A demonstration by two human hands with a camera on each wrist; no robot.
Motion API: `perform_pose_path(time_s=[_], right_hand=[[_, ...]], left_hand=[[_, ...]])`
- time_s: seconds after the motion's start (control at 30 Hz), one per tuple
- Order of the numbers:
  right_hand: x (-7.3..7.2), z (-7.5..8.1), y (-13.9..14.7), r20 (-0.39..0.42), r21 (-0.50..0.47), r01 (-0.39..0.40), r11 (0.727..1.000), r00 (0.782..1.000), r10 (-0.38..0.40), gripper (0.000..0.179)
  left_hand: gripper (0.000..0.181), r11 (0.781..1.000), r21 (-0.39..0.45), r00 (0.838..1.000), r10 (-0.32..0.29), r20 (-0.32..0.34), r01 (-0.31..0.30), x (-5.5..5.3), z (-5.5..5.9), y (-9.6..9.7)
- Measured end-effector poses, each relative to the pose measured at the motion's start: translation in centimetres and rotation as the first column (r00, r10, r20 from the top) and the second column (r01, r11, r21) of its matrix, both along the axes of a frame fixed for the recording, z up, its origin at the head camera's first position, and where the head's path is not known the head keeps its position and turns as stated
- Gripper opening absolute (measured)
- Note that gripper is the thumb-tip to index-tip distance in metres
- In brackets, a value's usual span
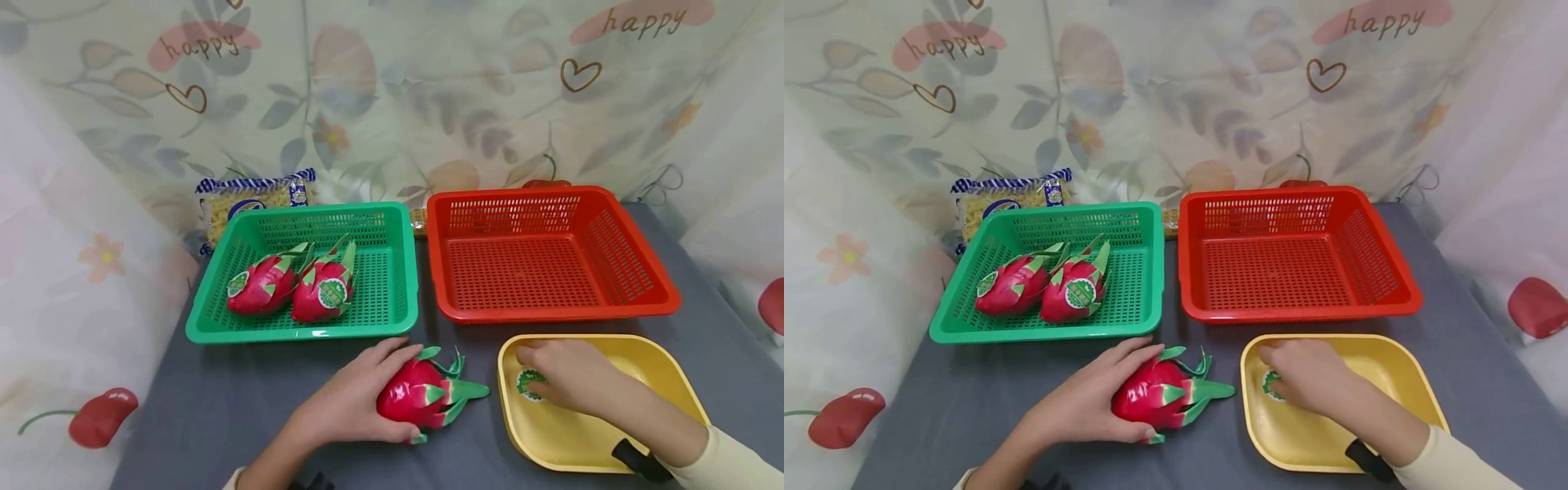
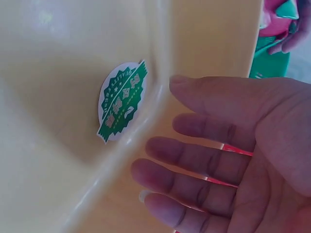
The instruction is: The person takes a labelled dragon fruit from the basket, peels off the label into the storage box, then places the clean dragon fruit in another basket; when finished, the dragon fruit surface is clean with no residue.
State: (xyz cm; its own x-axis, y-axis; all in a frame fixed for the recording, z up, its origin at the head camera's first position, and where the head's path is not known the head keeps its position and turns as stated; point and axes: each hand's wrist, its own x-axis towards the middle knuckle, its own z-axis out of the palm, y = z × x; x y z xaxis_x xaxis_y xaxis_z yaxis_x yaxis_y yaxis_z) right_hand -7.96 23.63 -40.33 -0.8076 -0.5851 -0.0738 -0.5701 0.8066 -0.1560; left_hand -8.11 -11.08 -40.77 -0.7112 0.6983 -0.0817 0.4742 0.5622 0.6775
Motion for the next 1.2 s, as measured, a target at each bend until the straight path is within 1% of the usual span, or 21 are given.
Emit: perform_pose_path(time_s=[0.03, 0.07, 0.1, 0.13, 0.2, 0.27, 0.33, 0.4, 0.43, 0.47, 0.5, 0.53, 0.57, 0.63, 0.73, 0.8, 0.93, 1.0, 1.03, 1.07, 1.2], right_hand=[[0.1, 0.1, 0.1, 0.013, -0.007, 0.003, 1.000, 1.000, -0.003, 0.033], [0.2, 0.1, 0.1, 0.026, -0.013, 0.008, 1.000, 1.000, -0.007, 0.031], [0.3, 0.2, 0.2, 0.039, -0.017, 0.011, 1.000, 0.999, -0.010, 0.029], [0.4, 0.2, 0.2, 0.055, -0.024, 0.017, 1.000, 0.998, -0.016, 0.027], [0.5, 0.3, 0.2, 0.076, -0.035, 0.022, 0.999, 0.997, -0.019, 0.024], [0.6, 0.3, 0.2, 0.084, -0.049, 0.025, 0.998, 0.996, -0.021, 0.023], [0.7, 0.3, 0.3, 0.086, -0.055, 0.029, 0.998, 0.996, -0.025, 0.024], [0.7, 0.3, 0.3, 0.082, -0.054, 0.035, 0.998, 0.996, -0.030, 0.024], [0.8, 0.3, 0.4, 0.081, -0.052, 0.038, 0.998, 0.996, -0.034, 0.024], [0.8, 0.4, 0.4, 0.082, -0.049, 0.042, 0.998, 0.996, -0.037, 0.024], [0.8, 0.4, 0.4, 0.082, -0.047, 0.044, 0.998, 0.996, -0.040, 0.024], [0.8, 0.4, 0.5, 0.083, -0.048, 0.045, 0.998, 0.996, -0.041, 0.024], [0.8, 0.5, 0.5, 0.085, -0.049, 0.047, 0.998, 0.995, -0.043, 0.024], [0.8, 0.5, 0.6, 0.092, -0.051, 0.053, 0.997, 0.995, -0.048, 0.024], [0.9, 0.6, 0.8, 0.098, -0.058, 0.062, 0.996, 0.994, -0.056, 0.024], [0.9, 0.7, 1.0, 0.103, -0.058, 0.069, 0.996, 0.993, -0.063, 0.025], [1.1, 0.6, 1.4, 0.108, -0.060, 0.087, 0.994, 0.991, -0.081, 0.024], [1.2, 0.6, 1.6, 0.111, -0.056, 0.101, 0.993, 0.989, -0.095, 0.022], [1.3, 0.6, 1.7, 0.111, -0.060, 0.104, 0.993, 0.989, -0.097, 0.022], [1.3, 0.6, 1.8, 0.113, -0.063, 0.106, 0.992, 0.989, -0.099, 0.021], [1.4, 0.6, 2.1, 0.122, -0.067, 0.104, 0.992, 0.988, -0.095, 0.020]], left_hand=[[0.100, 0.997, -0.079, 0.997, -0.025, -0.072, 0.019, 0.0, 0.6, 0.5], [0.098, 0.985, -0.167, 0.989, -0.060, -0.135, 0.036, 0.1, 1.1, 0.9], [0.097, 0.968, -0.247, 0.980, -0.098, -0.171, 0.053, 0.1, 1.7, 1.5], [0.097, 0.945, -0.320, 0.973, -0.133, -0.187, 0.068, 0.1, 2.2, 2.0], [0.098, 0.886, -0.457, 0.968, -0.179, -0.176, 0.081, 0.0, 2.9, 3.3], [0.102, 0.814, -0.575, 0.968, -0.204, -0.147, 0.084, -0.2, 3.3, 4.7], [0.109, 0.740, -0.667, 0.969, -0.214, -0.122, 0.080, -0.4, 3.4, 5.8], [0.116, 0.677, -0.732, 0.963, -0.240, -0.122, 0.076, -0.4, 3.3, 6.7], [0.118, 0.651, -0.755, 0.958, -0.258, -0.125, 0.077, -0.4, 3.2, 7.0], [0.119, 0.631, -0.772, 0.953, -0.274, -0.127, 0.079, -0.4, 3.2, 7.2], [0.118, 0.620, -0.780, 0.948, -0.291, -0.129, 0.084, -0.5, 3.1, 7.4], [0.116, 0.615, -0.784, 0.942, -0.308, -0.135, 0.089, -0.5, 3.1, 7.5], [0.112, 0.614, -0.783, 0.937, -0.322, -0.139, 0.095, -0.5, 3.1, 7.5], [0.103, 0.628, -0.771, 0.930, -0.338, -0.143, 0.110, -0.7, 3.1, 7.4], [0.094, 0.674, -0.726, 0.930, -0.339, -0.140, 0.136, -1.1, 3.2, 6.8], [0.092, 0.714, -0.684, 0.934, -0.330, -0.136, 0.153, -1.2, 3.4, 6.2], [0.091, 0.822, -0.547, 0.950, -0.280, -0.140, 0.162, -1.3, 4.1, 4.6], [0.091, 0.866, -0.476, 0.958, -0.249, -0.146, 0.153, -1.3, 4.8, 4.0], [0.091, 0.883, -0.445, 0.961, -0.235, -0.148, 0.148, -1.3, 5.1, 3.7], [0.091, 0.894, -0.425, 0.963, -0.224, -0.151, 0.141, -1.3, 5.4, 3.4], [0.090, 0.923, -0.360, 0.975, -0.189, -0.118, 0.135, -1.5, 6.8, 2.9]])
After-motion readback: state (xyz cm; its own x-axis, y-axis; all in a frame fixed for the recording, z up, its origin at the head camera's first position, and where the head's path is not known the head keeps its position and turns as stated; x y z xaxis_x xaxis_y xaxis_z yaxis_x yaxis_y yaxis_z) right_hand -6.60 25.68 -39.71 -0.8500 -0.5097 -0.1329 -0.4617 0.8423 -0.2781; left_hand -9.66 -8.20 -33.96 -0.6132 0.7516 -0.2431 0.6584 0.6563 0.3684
